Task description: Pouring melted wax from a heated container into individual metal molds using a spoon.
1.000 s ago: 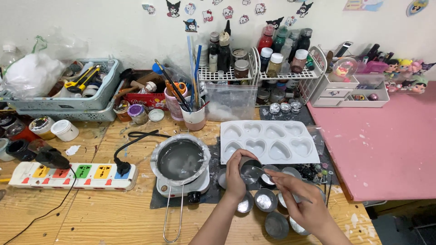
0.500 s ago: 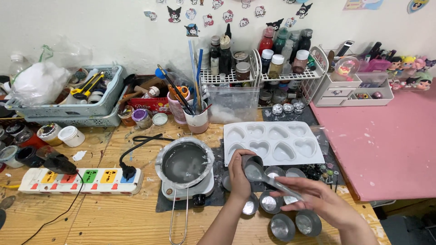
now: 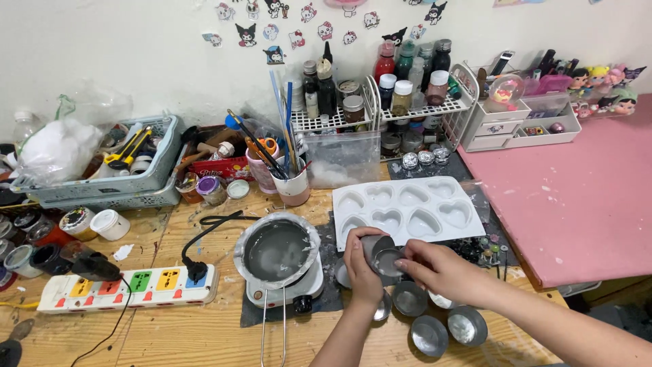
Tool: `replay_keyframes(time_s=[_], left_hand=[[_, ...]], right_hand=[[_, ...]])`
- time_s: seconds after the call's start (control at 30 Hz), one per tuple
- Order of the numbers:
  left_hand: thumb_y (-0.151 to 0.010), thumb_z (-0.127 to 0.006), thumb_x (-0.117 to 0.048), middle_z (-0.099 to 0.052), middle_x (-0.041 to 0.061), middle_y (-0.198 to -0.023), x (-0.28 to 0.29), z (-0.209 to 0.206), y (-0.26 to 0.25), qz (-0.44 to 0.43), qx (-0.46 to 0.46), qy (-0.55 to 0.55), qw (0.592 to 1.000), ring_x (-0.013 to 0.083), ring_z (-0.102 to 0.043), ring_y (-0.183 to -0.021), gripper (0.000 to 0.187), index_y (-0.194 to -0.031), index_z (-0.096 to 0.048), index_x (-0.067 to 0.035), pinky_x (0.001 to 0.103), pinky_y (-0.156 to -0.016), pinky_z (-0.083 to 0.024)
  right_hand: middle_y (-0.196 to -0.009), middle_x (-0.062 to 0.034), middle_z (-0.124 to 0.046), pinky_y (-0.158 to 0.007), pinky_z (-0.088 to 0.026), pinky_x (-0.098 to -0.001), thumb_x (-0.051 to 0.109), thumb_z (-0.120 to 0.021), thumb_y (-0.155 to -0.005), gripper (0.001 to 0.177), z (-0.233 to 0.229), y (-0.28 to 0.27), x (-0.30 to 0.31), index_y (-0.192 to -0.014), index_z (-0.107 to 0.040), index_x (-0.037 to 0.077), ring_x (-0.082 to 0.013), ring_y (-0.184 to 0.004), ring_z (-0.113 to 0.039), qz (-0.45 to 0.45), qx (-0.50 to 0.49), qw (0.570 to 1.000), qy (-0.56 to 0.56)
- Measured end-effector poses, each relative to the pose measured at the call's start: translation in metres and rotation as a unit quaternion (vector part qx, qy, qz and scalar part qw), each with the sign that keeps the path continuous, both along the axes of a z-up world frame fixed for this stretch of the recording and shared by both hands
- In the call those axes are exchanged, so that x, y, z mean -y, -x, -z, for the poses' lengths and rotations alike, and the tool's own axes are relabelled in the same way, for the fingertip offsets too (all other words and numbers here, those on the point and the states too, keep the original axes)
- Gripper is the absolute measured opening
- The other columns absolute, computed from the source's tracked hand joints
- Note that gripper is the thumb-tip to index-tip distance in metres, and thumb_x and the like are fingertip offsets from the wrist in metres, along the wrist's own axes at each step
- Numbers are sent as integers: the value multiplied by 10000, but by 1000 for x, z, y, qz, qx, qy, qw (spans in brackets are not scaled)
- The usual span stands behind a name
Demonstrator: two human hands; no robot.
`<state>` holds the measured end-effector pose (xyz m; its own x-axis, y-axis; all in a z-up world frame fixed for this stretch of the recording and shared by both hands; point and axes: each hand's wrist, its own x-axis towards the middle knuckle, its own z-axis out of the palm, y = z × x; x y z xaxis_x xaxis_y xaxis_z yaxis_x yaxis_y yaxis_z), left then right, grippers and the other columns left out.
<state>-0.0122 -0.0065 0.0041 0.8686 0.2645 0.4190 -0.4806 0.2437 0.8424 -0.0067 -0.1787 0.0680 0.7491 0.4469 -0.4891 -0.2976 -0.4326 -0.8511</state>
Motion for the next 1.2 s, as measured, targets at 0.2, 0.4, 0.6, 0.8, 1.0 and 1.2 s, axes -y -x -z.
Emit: replay_keyframes(time_s=[0.2,0.4,0.6,0.8,1.0,1.2], left_hand=[[-1049,-258,-320,-672,123,-1007,5,-8,2,69,-50,114,990,208,-648,-934,414,-1074,-561,-39,349,-876,-529],[-1069,-268,-332,-660,126,-1020,7,1,-2,57,-33,119,991,210,-637,-958,391,-1085,-535,-47,346,-896,-526],[-1093,-277,-349,-619,113,-977,12,20,-5,-17,-34,112,993,200,-597,-920,426,-1057,-552,-26,330,-873,-493],[-1094,-304,-314,-595,144,-964,10,20,-5,24,45,155,987,213,-573,-877,336,-1034,-487,-39,344,-855,-488],[-1077,-302,-255,-607,134,-926,4,20,-13,66,35,100,992,212,-575,-862,346,-968,-534,-22,334,-853,-480],[-1061,-313,-237,-578,66,-832,3,30,-20,126,-96,23,987,149,-527,-808,384,-869,-568,-24,291,-803,-453]], right_hand=[[-699,-76,-664,-530,-503,-430,195,-641,-942,151,-35,17,-21,-1052,-596,101,-288,-664,-674,-86,541,797,255],[-740,-71,-647,-502,-591,-334,104,-650,-805,202,-32,18,-38,-966,-544,40,-229,-676,-721,-145,607,634,457],[-808,-136,-709,-576,-602,-377,85,-612,-878,182,-36,13,-49,-1021,-521,20,-305,-756,-758,-198,472,715,476],[-846,-223,-713,-681,-583,-484,27,-589,-841,153,-32,12,-50,-994,-592,10,-398,-831,-732,-155,413,816,374],[-896,-236,-710,-746,-571,-485,35,-589,-851,125,-37,13,-50,-970,-607,0,-389,-902,-715,-167,389,829,365],[-956,-194,-723,-756,-596,-453,37,-628,-824,164,-22,14,-42,-984,-612,4,-345,-939,-728,-192,381,801,421]])
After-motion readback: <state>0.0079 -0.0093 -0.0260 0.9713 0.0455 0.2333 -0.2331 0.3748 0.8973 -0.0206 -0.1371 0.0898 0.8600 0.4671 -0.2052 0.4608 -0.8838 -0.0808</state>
